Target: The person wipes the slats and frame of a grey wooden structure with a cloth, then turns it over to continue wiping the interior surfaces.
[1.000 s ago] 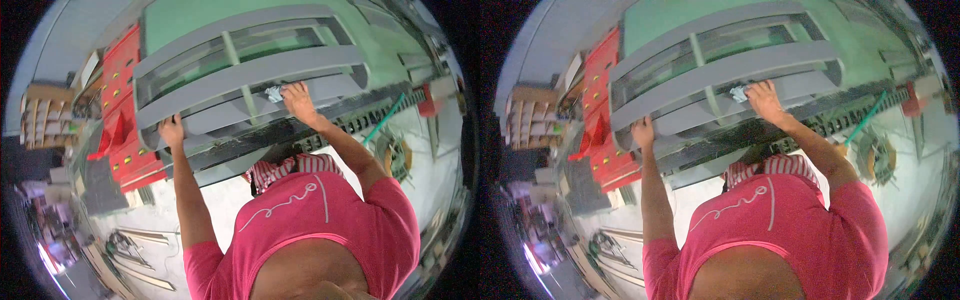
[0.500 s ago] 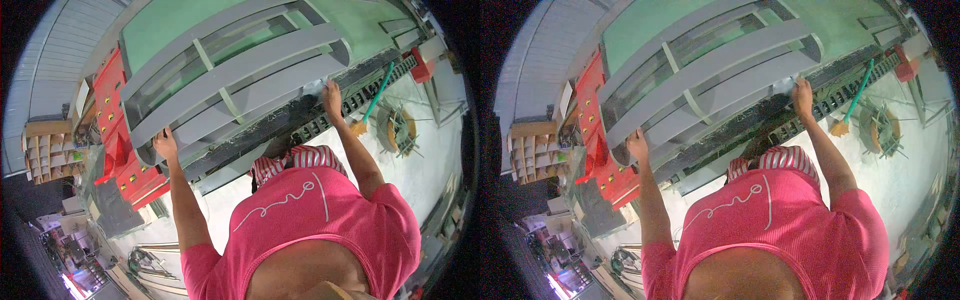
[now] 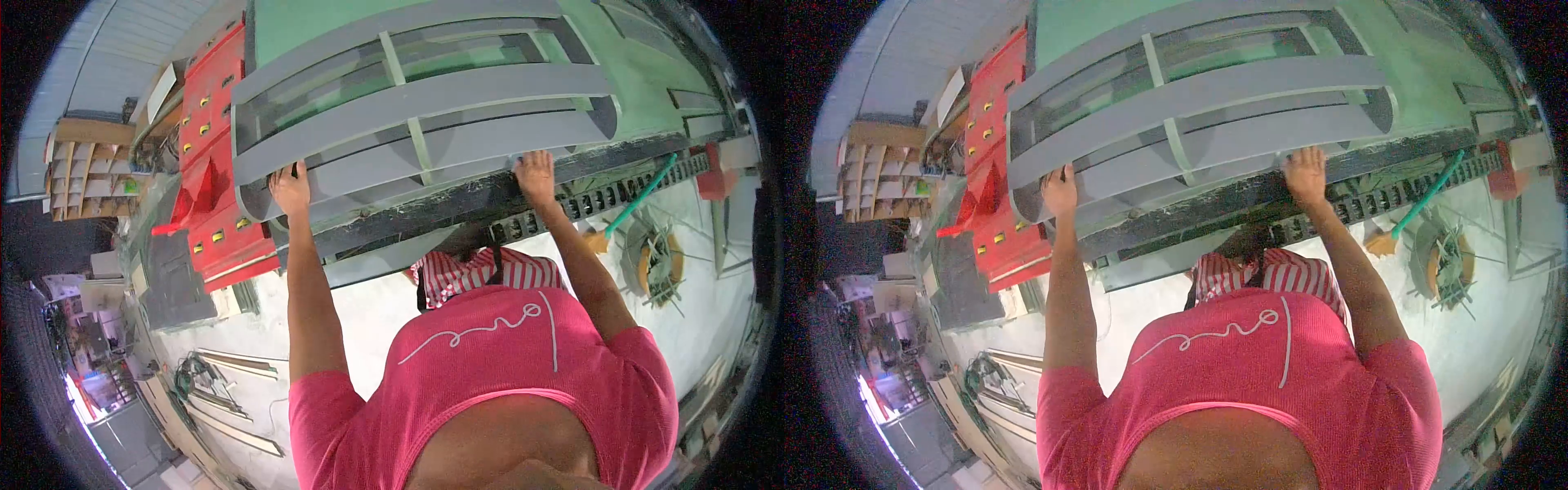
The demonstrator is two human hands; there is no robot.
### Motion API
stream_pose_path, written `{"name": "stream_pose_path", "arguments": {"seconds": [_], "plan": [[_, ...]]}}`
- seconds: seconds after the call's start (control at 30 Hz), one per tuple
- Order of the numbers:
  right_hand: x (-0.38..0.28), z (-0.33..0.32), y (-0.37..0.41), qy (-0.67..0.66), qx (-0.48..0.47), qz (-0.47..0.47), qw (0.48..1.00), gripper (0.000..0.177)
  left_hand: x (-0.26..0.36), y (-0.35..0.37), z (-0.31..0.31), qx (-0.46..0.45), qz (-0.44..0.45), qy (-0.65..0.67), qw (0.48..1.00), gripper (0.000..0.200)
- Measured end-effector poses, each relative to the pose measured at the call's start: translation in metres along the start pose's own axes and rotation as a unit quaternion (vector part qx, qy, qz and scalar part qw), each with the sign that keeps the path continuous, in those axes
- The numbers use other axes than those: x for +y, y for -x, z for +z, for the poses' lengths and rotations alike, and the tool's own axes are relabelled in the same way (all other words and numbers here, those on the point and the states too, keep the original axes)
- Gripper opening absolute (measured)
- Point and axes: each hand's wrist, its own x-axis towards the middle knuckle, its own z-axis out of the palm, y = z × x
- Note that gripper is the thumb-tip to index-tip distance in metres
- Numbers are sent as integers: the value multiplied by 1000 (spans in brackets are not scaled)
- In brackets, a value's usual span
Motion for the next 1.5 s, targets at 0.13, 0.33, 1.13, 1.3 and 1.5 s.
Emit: {"name": "stream_pose_path", "arguments": {"seconds": [0.13,0.33,1.13,1.3,1.5], "plan": [[-73,9,-5,-5,20,-130,991,39,4,1,-3,-2,-8,1,1000,37],[-143,-8,-17,-103,-113,-219,964,37,6,1,-2,28,6,-13,1000,36],[-153,-39,60,-449,-132,-100,878,19,3,-2,2,35,55,-7,998,35],[-188,-71,60,-439,-37,96,892,26,-5,1,0,3,47,-2,999,38],[-258,-36,38,-333,122,193,915,22,-11,4,-14,63,173,153,971,37]]}}
